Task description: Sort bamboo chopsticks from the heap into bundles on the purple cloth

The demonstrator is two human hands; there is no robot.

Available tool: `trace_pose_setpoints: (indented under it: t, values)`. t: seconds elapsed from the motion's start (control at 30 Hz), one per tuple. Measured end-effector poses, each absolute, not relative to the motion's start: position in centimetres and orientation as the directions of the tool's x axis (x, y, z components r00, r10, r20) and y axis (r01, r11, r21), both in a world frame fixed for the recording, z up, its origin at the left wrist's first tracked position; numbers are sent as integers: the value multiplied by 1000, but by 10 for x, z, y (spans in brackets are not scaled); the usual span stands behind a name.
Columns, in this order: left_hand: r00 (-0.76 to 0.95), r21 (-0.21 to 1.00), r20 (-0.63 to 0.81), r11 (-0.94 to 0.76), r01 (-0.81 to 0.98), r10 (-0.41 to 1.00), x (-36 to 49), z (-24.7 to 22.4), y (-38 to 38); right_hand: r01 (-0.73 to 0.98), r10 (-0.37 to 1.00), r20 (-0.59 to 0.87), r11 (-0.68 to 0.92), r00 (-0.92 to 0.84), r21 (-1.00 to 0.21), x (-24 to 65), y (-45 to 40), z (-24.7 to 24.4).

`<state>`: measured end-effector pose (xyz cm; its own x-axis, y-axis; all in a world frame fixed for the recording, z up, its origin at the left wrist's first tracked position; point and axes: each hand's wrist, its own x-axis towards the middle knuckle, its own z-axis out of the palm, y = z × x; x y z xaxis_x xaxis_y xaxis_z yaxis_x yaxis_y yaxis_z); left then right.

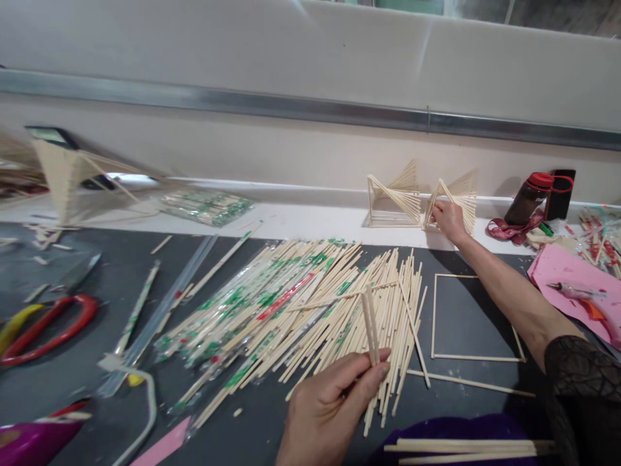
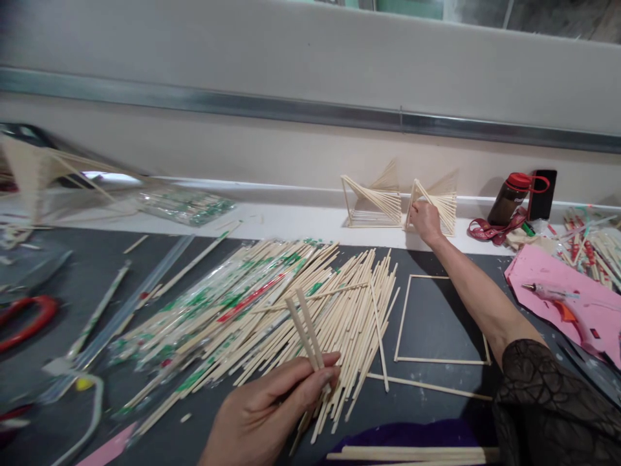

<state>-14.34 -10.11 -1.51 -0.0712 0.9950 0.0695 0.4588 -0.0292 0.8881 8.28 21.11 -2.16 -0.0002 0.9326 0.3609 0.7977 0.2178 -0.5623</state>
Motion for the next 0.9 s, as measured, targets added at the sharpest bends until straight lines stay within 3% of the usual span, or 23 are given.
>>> trace_pose_setpoints:
  t: [0.9]
  values:
    - [-64, 899, 34, -3, 439, 997, -141, -10, -102, 795, 948, 319, 187, 9, -577, 84, 211, -18]
